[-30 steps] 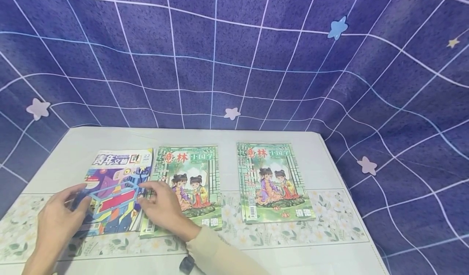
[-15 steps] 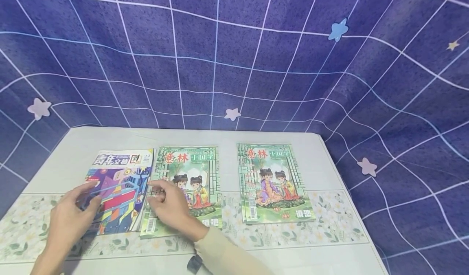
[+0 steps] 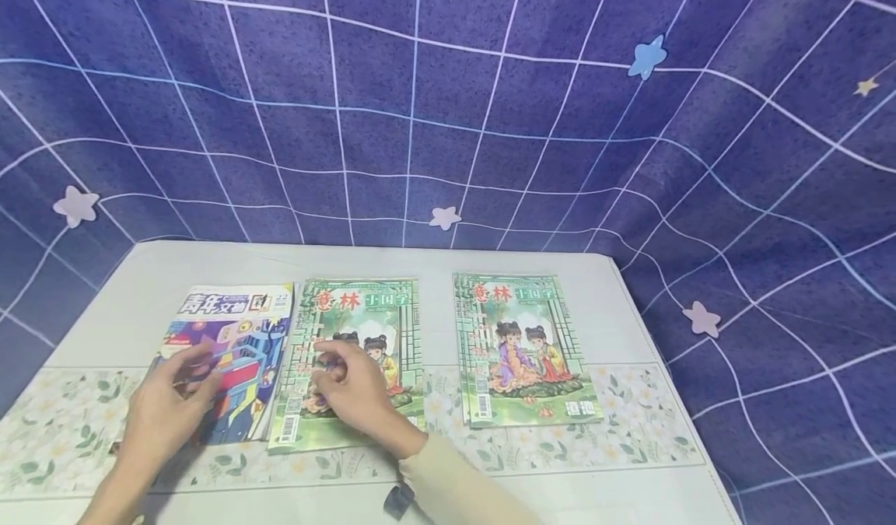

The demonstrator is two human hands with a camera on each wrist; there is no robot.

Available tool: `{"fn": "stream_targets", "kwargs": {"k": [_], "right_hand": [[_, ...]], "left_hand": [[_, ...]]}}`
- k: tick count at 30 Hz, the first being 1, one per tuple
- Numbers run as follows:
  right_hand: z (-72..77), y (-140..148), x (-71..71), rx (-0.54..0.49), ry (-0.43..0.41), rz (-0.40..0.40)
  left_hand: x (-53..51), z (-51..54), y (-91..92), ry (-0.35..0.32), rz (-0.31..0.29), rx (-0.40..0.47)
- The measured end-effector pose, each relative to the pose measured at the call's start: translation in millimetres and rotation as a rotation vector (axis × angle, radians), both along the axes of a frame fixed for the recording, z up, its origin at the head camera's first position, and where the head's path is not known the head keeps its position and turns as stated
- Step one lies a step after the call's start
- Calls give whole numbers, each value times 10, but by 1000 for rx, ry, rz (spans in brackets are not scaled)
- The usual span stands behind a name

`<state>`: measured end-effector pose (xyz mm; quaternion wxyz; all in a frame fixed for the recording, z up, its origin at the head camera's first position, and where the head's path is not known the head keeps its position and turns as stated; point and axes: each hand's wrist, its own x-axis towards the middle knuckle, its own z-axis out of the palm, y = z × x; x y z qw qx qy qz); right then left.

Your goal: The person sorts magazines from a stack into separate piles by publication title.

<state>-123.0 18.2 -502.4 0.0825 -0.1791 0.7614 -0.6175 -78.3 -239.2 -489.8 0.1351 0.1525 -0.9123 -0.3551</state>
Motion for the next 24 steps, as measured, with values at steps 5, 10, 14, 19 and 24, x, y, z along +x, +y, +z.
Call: {"fn": "stream_targets", "kwargs": {"k": [5, 10, 14, 19, 24], "right_hand": [[12, 50, 13, -3, -1, -6], [19, 124, 43, 6, 9, -3], [4, 180, 52, 17, 23, -9], [14, 254, 57, 11, 22, -9], [17, 325, 63, 18, 13, -9]], "left_hand": [[8, 12, 48, 16, -23, -7], [4, 13, 77, 43, -64, -1], [-9, -11, 102, 66, -87, 4], [-19, -15, 153, 68, -99, 19], [-13, -11, 182, 57, -117, 53]]}}
